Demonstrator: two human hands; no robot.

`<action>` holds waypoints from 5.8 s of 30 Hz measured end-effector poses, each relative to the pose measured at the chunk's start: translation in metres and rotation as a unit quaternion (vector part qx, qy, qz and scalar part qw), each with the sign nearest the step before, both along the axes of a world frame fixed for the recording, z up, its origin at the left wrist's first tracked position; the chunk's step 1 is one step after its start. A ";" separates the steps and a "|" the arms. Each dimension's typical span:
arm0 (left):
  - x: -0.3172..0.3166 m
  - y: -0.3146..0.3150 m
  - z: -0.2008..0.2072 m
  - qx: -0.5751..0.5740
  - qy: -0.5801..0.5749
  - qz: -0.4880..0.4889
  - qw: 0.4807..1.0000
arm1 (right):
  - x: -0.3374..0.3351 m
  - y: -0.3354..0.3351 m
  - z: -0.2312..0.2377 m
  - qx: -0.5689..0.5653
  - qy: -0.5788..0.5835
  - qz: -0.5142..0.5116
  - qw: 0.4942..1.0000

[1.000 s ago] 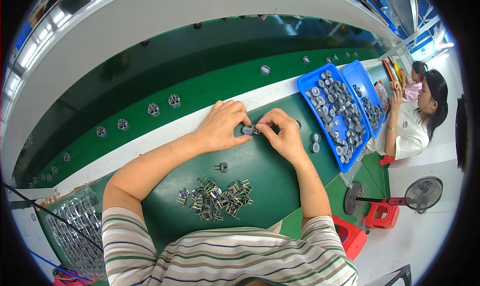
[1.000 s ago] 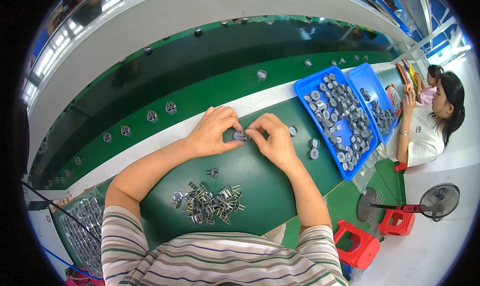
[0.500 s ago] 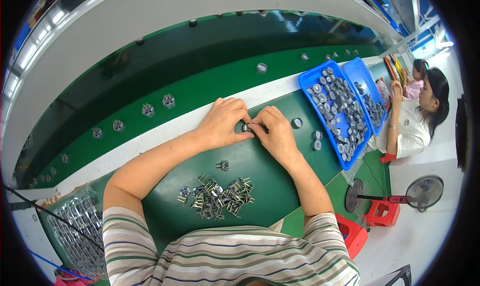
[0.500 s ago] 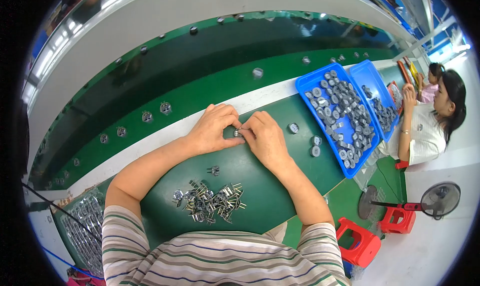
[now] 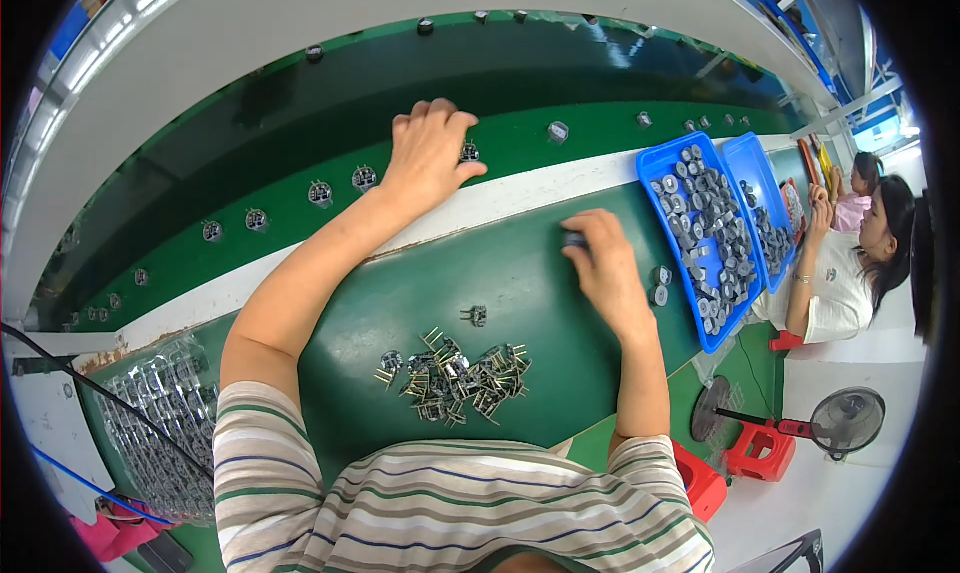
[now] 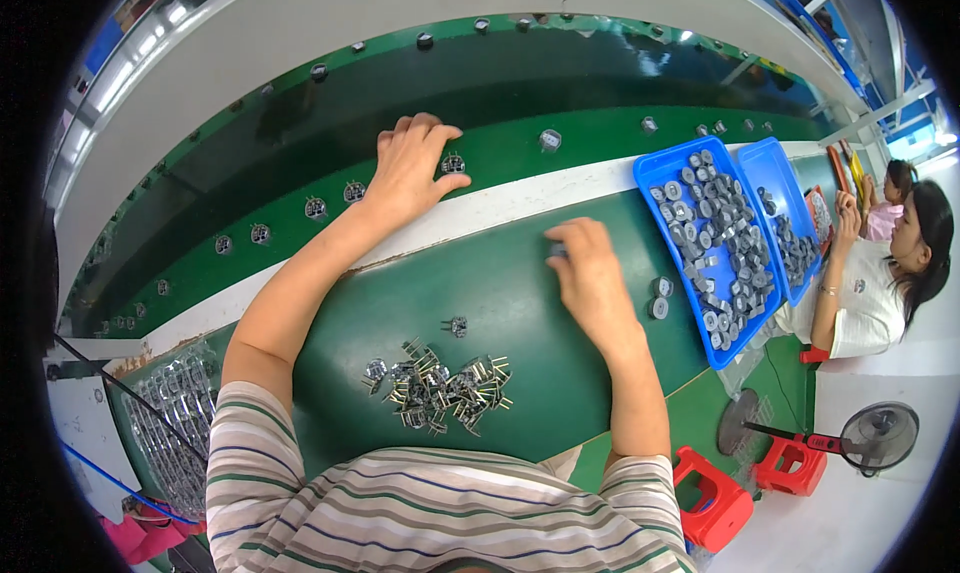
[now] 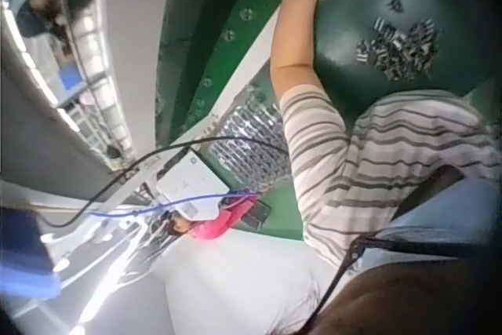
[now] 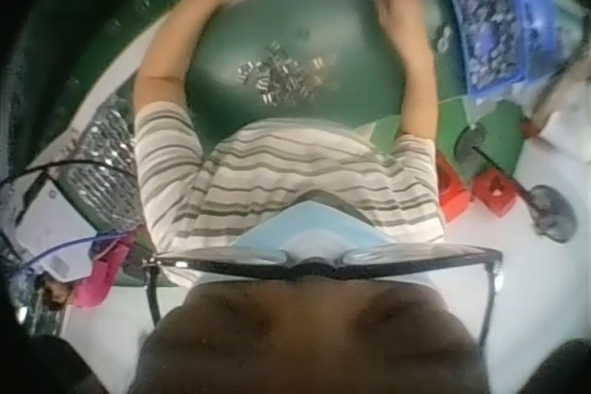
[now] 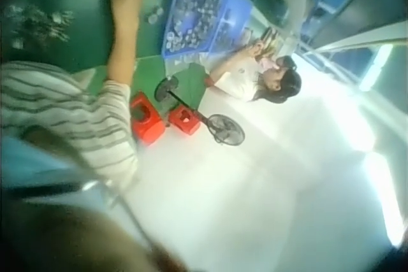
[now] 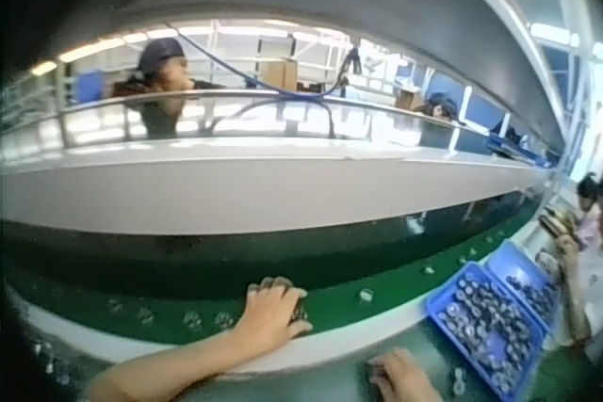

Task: The person assembles small black components and metal clips by hand, taking them from plastic trays and fitting them together.

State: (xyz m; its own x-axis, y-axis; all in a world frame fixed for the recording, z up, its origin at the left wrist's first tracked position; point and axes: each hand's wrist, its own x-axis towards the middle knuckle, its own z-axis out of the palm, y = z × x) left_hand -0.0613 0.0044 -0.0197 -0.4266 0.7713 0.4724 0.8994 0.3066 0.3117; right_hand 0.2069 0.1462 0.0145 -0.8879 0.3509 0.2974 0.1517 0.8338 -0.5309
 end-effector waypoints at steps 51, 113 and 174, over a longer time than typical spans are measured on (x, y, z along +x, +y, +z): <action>0.065 -0.008 0.028 -0.157 -0.260 -0.273 0.913 | -0.019 -0.021 -0.013 -0.062 0.025 0.028 0.997; 0.085 -0.001 0.006 -0.002 -0.154 -0.249 0.956 | -0.004 0.012 -0.002 -0.163 -0.018 -0.003 0.987; 0.057 -0.002 0.008 -0.032 -0.182 -0.350 0.918 | -0.004 0.010 -0.003 -0.019 0.101 -0.065 0.993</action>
